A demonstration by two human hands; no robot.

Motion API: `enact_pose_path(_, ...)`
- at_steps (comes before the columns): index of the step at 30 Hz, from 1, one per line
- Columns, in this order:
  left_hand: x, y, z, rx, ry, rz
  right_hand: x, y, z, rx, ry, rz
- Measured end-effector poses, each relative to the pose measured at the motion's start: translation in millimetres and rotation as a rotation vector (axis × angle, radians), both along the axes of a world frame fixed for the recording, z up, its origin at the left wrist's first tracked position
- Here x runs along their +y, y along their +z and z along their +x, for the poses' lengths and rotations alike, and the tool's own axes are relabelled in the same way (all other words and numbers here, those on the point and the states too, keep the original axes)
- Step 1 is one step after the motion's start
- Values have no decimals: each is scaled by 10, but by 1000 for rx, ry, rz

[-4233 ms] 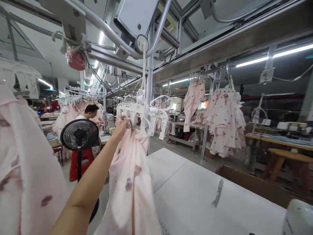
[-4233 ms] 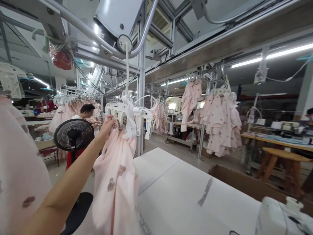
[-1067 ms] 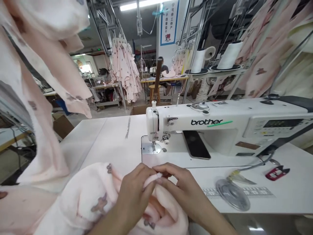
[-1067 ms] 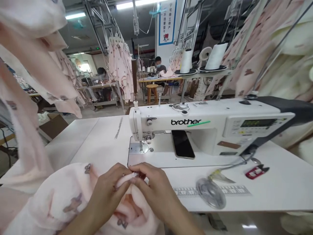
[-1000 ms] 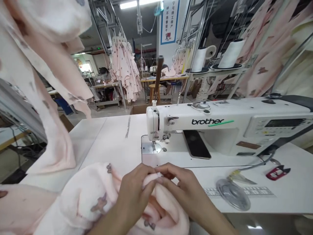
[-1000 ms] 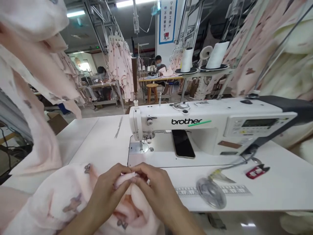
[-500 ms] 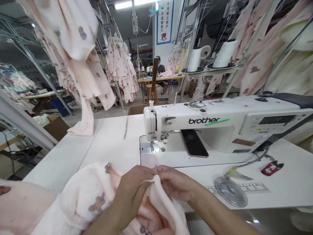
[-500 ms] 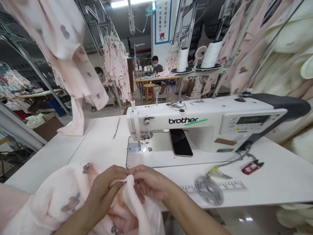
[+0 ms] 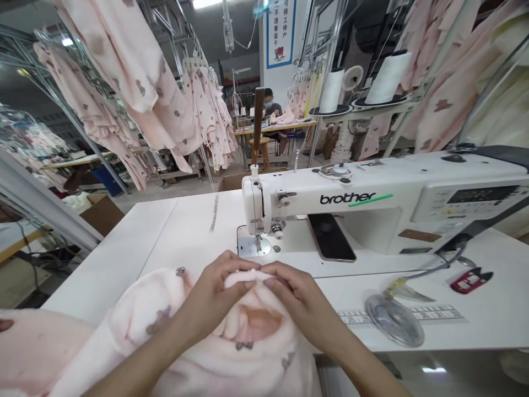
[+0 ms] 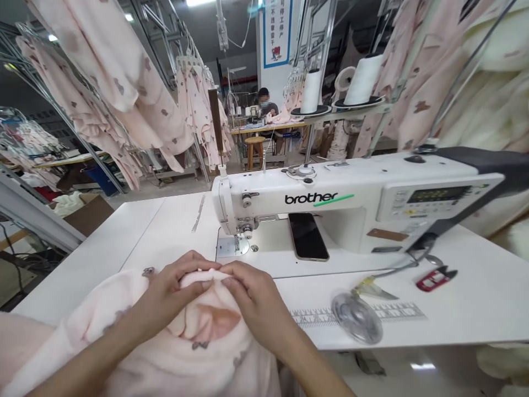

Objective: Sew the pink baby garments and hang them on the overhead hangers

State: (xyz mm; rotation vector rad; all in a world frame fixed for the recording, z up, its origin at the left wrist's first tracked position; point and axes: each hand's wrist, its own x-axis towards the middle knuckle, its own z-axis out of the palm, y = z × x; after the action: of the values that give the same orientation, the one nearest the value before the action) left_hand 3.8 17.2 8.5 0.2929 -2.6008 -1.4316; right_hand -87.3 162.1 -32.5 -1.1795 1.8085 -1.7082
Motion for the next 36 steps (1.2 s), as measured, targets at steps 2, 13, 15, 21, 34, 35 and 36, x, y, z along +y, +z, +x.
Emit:
enact_pose_path(2, -33, 57, -18, -3, -18, 25, -3, 1, -46, -12, -30, 23)
enact_pose_path(13, -190, -433, -551, -25, 125, 224, -242, -167, -356, 60, -352, 315)
enact_pose_path(15, -252, -573, -640, -64, 73, 261, -296, -248, -467, 95, -391, 393)
enact_pose_path(21, -418, -733, -769, -163, 39, 45, -469, -387, -680, 243, -377, 653)
enact_pose_path(34, -428, -828, -1077, -335, 181, -252, -637, -512, -903, 422, -332, 894)
enact_pose_path(35, -421, -826, -1085, -338, 192, -259, -633, -512, -905, 434, -332, 892)
enact_pose_path(36, -414, -824, -1094, -338, 203, -268, -629, -511, -905, 444, -332, 888)
